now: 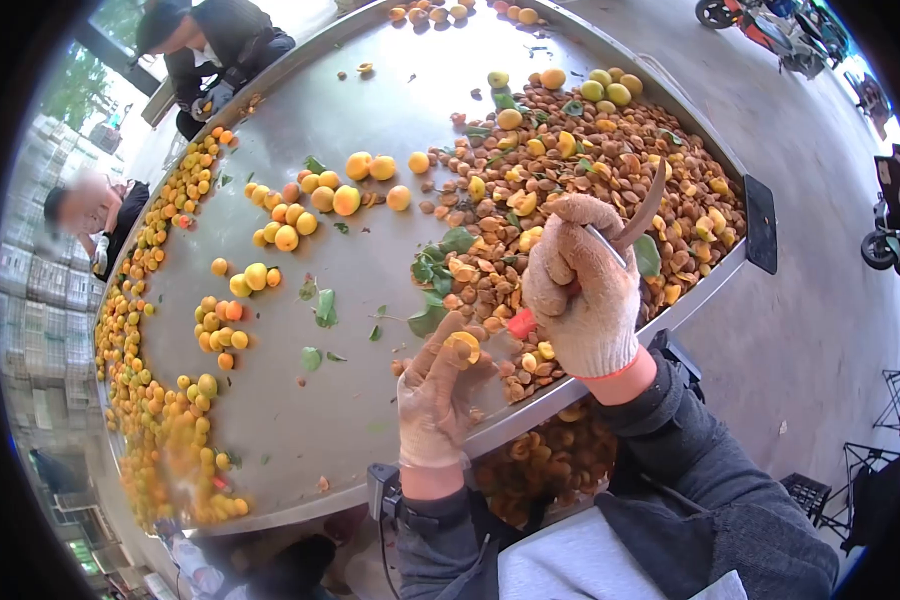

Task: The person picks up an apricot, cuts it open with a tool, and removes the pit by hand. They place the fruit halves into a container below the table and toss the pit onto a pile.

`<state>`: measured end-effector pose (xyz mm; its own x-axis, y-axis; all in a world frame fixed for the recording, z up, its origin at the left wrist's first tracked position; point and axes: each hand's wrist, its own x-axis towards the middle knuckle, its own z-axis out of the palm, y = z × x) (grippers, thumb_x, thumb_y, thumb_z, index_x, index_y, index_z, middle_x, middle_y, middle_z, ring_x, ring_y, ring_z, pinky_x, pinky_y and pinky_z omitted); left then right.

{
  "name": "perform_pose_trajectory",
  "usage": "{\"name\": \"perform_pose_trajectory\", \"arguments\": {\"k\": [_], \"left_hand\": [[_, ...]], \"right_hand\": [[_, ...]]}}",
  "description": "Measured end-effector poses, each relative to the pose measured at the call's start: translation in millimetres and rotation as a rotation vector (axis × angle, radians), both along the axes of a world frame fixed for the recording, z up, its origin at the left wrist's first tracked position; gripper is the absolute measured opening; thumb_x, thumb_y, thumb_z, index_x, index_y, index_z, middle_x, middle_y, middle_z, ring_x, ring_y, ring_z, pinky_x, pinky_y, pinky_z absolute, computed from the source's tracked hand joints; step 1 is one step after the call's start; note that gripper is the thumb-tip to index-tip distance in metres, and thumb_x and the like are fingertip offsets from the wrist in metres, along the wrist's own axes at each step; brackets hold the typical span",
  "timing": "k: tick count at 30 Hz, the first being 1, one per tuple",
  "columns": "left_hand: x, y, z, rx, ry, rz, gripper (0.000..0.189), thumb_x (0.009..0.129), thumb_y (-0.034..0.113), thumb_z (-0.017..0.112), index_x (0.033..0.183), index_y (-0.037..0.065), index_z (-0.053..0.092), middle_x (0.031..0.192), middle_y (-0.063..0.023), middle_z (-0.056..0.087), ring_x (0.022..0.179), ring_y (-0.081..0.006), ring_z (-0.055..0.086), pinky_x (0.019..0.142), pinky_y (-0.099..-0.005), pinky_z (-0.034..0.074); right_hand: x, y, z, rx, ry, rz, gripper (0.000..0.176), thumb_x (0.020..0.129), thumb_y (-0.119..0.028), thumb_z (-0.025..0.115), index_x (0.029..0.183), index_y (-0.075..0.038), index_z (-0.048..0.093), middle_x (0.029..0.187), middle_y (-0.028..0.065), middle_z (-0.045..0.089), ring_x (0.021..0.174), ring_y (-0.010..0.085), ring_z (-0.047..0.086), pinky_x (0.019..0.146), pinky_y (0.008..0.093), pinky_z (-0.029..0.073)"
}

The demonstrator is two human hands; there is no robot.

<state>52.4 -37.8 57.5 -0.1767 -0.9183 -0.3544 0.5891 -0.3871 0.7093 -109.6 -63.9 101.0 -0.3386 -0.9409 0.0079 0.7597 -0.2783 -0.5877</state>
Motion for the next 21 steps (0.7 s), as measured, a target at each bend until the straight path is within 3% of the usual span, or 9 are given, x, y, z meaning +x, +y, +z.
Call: {"name": "perform_pose_trajectory", "arguments": {"k": [6, 12, 14, 16, 17, 21], "left_hand": [[-19.4, -1.5, -1.8, 0.006, -0.049, -0.052, 0.038, 0.09, 0.007, 0.064, 0.124, -0.006, 0.056, 0.092, -0.0115, 0.068, 0.077, -0.0194, 0.068, 0.07, -0.0308, 0.059], [-21.9, -3.8, -3.2, -0.004, -0.312, -0.027, 0.036, 0.09, 0.006, 0.064, 0.122, -0.007, 0.058, 0.092, -0.0108, 0.067, 0.074, -0.0172, 0.066, 0.069, -0.0311, 0.059], [-17.5, -7.1, -0.1, 0.01, -0.213, -0.062, 0.038, 0.091, 0.01, 0.064, 0.124, -0.007, 0.056, 0.094, -0.0106, 0.066, 0.074, -0.0173, 0.066, 0.068, -0.0322, 0.058], [-14.3, -8.7, -4.2, 0.02, -0.082, -0.064, 0.041, 0.092, 0.012, 0.063, 0.126, -0.007, 0.053, 0.095, -0.0106, 0.066, 0.074, -0.018, 0.066, 0.068, -0.0329, 0.058], [-12.9, -10.1, -7.7, 0.027, 0.053, -0.06, 0.043, 0.092, 0.014, 0.063, 0.128, -0.007, 0.051, 0.096, -0.0106, 0.066, 0.074, -0.0187, 0.066, 0.068, -0.0335, 0.058], [-1.4, -20.7, -26.5, 0.121, 0.242, -0.095, 0.045, 0.093, 0.016, 0.062, 0.131, -0.003, 0.049, 0.1, -0.0101, 0.064, 0.074, -0.0195, 0.065, 0.066, -0.0346, 0.058]], "right_hand": [[5.7, -0.4, -6.3, -0.014, 0.19, -0.083, 0.018, 0.091, 0.0, 0.052, 0.106, -0.006, 0.059, 0.061, 0.0014, 0.041, 0.043, 0.0094, 0.037, 0.04, 0.0245, 0.029], [4.6, -11.2, -11.3, 0.027, 0.248, 0.112, 0.014, 0.092, -0.004, 0.051, 0.104, -0.001, 0.059, 0.058, -0.0007, 0.043, 0.04, 0.0078, 0.038, 0.037, 0.0234, 0.027], [2.7, -27.2, -24.2, 0.097, 0.095, 0.115, 0.016, 0.093, -0.005, 0.048, 0.105, -0.005, 0.059, 0.058, -0.0023, 0.039, 0.041, 0.0067, 0.034, 0.036, 0.0226, 0.025], [0.4, -40.4, -41.4, 0.18, -0.278, 0.154, 0.019, 0.09, -0.003, 0.048, 0.106, -0.009, 0.057, 0.058, -0.0029, 0.038, 0.041, 0.0081, 0.031, 0.039, 0.0237, 0.021], [2.6, -45.2, -49.5, 0.244, -0.342, 0.185, 0.02, 0.091, -0.003, 0.047, 0.108, -0.01, 0.054, 0.058, -0.0038, 0.031, 0.042, 0.0077, 0.028, 0.039, 0.0237, 0.019], [9.1, -48.7, -52.5, 0.266, -0.414, 0.169, 0.019, 0.092, -0.003, 0.046, 0.108, -0.011, 0.054, 0.059, -0.0036, 0.032, 0.045, 0.0076, 0.028, 0.04, 0.0233, 0.021]]}}
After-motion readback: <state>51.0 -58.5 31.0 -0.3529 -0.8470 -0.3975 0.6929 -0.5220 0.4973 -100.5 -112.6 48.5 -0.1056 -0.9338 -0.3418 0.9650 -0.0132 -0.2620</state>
